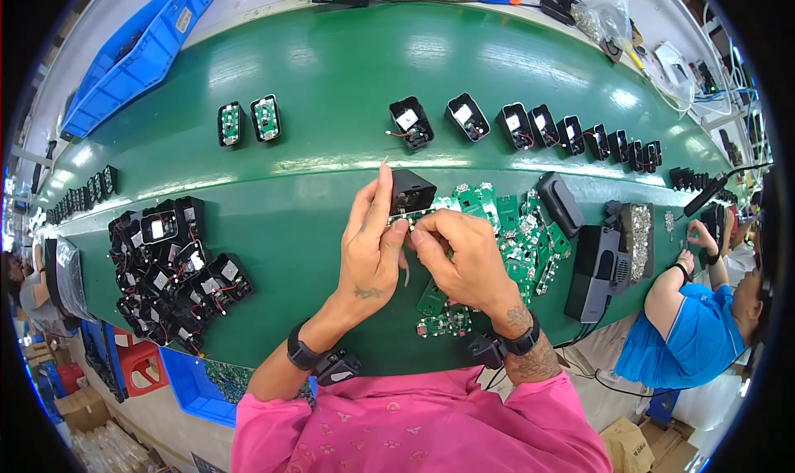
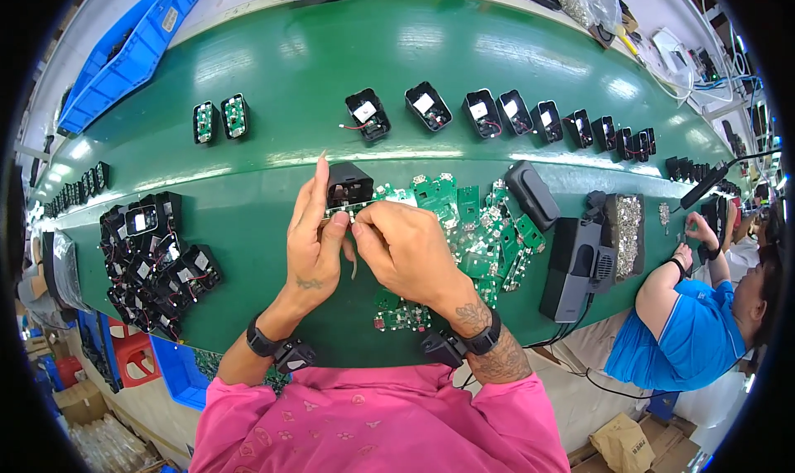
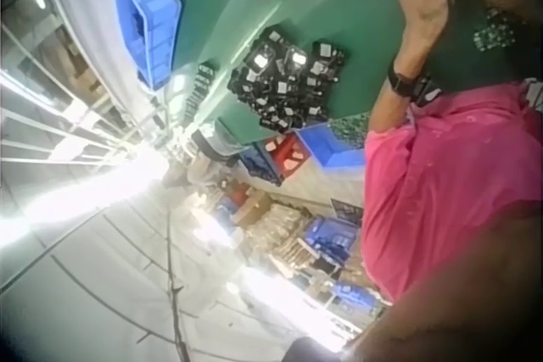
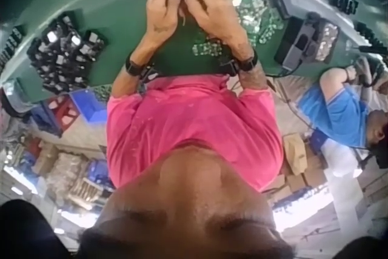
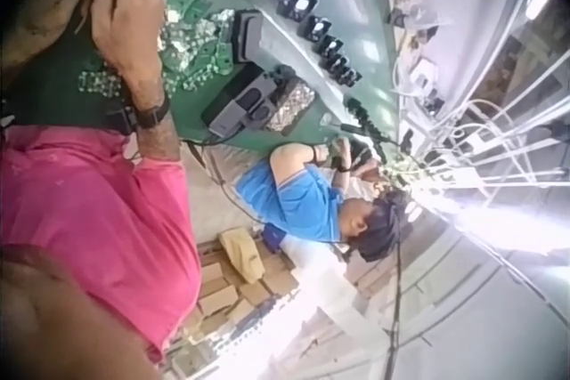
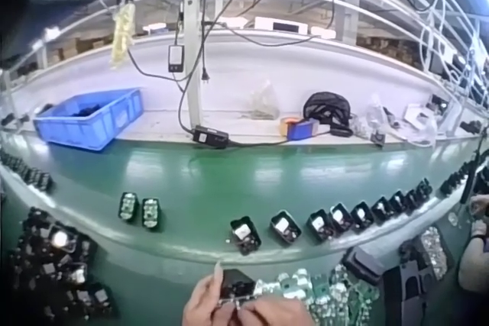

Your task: The person picks up a black housing and a circuit board, fits the board into the housing, and presses them together. After assembling the components, the person places the completed unit onto the green conveyor belt.

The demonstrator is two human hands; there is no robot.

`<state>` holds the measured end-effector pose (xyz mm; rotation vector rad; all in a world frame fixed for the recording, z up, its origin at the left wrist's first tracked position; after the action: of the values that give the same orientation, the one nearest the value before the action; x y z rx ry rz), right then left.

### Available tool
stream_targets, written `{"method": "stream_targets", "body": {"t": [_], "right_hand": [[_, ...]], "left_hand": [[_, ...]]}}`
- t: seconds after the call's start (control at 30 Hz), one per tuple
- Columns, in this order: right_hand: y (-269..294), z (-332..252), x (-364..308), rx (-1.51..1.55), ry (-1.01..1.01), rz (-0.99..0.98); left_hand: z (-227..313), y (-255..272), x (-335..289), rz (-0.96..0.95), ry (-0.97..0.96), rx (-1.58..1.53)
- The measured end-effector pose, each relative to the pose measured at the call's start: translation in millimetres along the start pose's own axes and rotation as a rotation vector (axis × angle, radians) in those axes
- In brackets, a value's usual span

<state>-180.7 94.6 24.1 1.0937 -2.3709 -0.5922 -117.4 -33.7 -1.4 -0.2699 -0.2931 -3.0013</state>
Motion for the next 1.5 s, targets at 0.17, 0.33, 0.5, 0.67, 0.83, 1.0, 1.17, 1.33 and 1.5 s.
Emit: {"method": "stream_targets", "body": {"t": [0.17,0.33,0.5,0.67,0.83,1.0,1.17,1.33,1.5], "right_hand": [[0.2,1.7,-0.5,0.057,-0.051,-0.002],[2.9,1.6,0.1,0.088,-0.087,-0.017],[-1.4,-0.7,0.9,-0.074,0.000,0.011],[-5.7,3.2,-0.4,-0.158,0.024,0.043],[-9.1,3.0,-1.6,-0.329,0.102,0.050],[-13.1,4.6,-0.1,-0.256,0.063,0.028],[-17.5,2.1,-1.7,-0.252,0.040,0.089],[-2.3,0.7,-4.0,-0.243,-0.051,0.219],[-5.0,20.1,-3.1,0.178,-0.268,0.100]], "left_hand": [[-6.2,1.1,-2.0,0.005,-0.097,0.240],[3.6,2.6,1.4,-0.053,-0.225,0.378],[3.9,-0.1,1.1,0.000,-0.275,0.510],[2.6,-2.4,-0.9,0.033,-0.185,0.462],[1.1,-7.3,-2.2,-0.007,-0.100,0.489],[-0.8,-7.2,-4.1,0.045,-0.093,0.485],[-5.0,-5.3,-1.1,0.050,-0.051,0.442],[-3.1,3.7,10.5,0.128,-0.045,0.259],[-6.0,5.4,3.1,-0.053,0.084,-0.207]]}}
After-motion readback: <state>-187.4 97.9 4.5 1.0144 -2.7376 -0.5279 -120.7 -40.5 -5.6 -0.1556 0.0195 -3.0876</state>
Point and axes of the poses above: each hand's wrist, its own x-axis towards the middle knuckle, its own y-axis out of the back of the hand, z = x × y, the point moved 4 cm from there along x, towards the middle knuckle, and after that the axes turned 13 degrees about -z, right-handed, at the moved point
